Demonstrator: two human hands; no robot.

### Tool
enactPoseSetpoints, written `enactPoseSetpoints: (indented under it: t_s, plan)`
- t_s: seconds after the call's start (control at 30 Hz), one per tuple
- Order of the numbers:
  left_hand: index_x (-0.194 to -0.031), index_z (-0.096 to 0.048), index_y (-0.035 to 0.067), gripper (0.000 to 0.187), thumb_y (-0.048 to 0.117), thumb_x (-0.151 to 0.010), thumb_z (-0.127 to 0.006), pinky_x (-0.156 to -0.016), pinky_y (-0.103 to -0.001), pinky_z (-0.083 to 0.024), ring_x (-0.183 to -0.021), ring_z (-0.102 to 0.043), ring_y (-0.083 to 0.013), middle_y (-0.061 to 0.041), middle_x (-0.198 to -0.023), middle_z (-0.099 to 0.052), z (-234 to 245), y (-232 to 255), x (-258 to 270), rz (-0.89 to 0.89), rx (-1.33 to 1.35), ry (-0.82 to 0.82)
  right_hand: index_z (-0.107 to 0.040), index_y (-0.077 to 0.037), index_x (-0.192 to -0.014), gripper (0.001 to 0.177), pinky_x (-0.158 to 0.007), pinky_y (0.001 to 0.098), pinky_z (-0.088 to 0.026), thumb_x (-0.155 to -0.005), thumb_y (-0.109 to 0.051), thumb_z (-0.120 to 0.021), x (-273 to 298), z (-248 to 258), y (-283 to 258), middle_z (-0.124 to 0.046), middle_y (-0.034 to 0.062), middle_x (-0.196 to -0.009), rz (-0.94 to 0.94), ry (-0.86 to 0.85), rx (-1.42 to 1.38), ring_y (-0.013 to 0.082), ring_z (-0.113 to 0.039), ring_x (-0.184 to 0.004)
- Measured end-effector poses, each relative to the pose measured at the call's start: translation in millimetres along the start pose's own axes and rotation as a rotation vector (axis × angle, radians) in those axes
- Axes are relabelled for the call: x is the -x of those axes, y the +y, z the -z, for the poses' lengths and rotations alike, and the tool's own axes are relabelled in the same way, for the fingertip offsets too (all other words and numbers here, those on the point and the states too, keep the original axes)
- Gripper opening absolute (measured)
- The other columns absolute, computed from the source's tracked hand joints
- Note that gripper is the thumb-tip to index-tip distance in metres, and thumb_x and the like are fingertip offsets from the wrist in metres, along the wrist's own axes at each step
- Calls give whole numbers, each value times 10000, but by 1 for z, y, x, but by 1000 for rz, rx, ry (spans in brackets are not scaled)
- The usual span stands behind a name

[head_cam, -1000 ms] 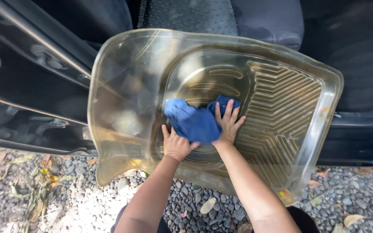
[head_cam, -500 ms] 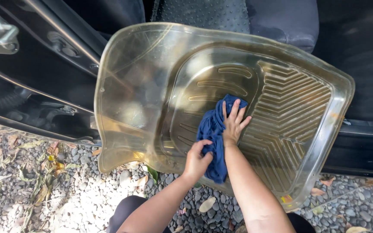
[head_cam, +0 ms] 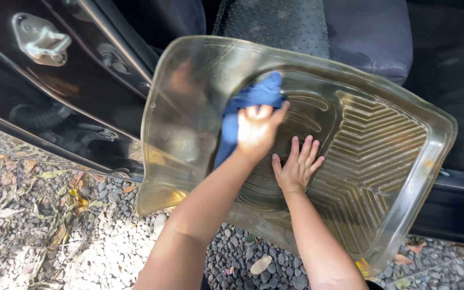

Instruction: The person cleans a transparent car floor mat placed on the ground. They first use a brush to scrub the mat's surface, then switch to a blue cloth to wipe it down thoroughly.

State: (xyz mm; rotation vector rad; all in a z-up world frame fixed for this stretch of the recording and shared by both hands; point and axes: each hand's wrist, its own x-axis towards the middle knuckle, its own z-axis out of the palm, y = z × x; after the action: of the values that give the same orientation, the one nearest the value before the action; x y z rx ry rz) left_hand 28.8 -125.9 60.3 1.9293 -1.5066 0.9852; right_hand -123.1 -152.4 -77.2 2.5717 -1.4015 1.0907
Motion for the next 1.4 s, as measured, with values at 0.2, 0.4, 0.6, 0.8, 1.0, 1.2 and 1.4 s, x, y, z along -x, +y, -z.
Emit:
enactPoseSetpoints:
  t_s: [0.2, 0.4, 0.6, 0.8, 1.0, 1.2, 1.4]
  plan:
    - [-1318, -622, 240, 390, 219, -931, -665, -799, -440, -555, -908, -646, -282, -33, -1026, -625, 39, -35, 1, -289, 87, 160, -306, -138, -1592, 909, -1144, 722, -86, -833, -452, -698, -1, 6, -3, -100, 194, -1688, -26, -42, 19, 422, -45, -1557]
    - [-1253, -651, 281, 737, 512, -588, -870, -723, -429, -555, -843, -671, -250, -13, -942, -678, 122, -155, 121, -388, 48, -279, -313, -128, -1578, 887, -1115, 733, -131, -846, -482, -668, -3, 6, -5, -132, 211, -1673, 10, 25, 32, 439, -84, -1542]
    - [-1322, -588, 263, 635, 306, -706, -735, -826, -459, -455, -933, -550, -257, -38, -1027, -584, 136, -182, 41, -591, -80, -228, -340, -101, -1571, 900, -1092, 738, -154, -826, -478, -677, -2, 3, -2, -164, 240, -1663, 46, 62, 47, 468, -122, -1529]
    - [-1244, -589, 220, 541, 474, -778, -690, -704, -420, -389, -839, -527, -251, 7, -925, -534, 130, -167, -61, -261, -303, -38, -342, -100, -1587, 839, -1153, 710, -99, -898, -522, -569, -1, 5, -3, -120, 199, -1691, -9, -9, 31, 415, -53, -1560]
    - [-1590, -318, 349, 1276, 660, -499, -901, -967, -481, -466, -1085, -609, -289, -56, -1193, -587, 155, -149, 81, -384, -135, -426, -328, -95, -1575, 900, -1095, 729, -152, -833, -485, -657, -1, 3, -2, -181, 248, -1646, 55, 77, 32, 474, -118, -1524]
    - [-1246, -661, 169, 302, 141, -946, -667, -870, -441, -544, -939, -660, -283, -93, -1014, -653, 196, -179, 10, -483, 50, 116, -338, -100, -1569, 883, -1103, 727, -137, -836, -464, -667, -2, 2, -3, -187, 242, -1650, 42, 85, 32, 468, -115, -1529]
    - [-1127, -649, 243, 317, 350, -862, -786, -761, -540, -438, -855, -576, -344, -83, -951, -589, 153, -208, 19, -347, -321, 51, -350, -72, -1562, 877, -1095, 729, -153, -846, -477, -652, -1, 2, -3, -202, 259, -1639, 68, 103, 37, 481, -132, -1524]
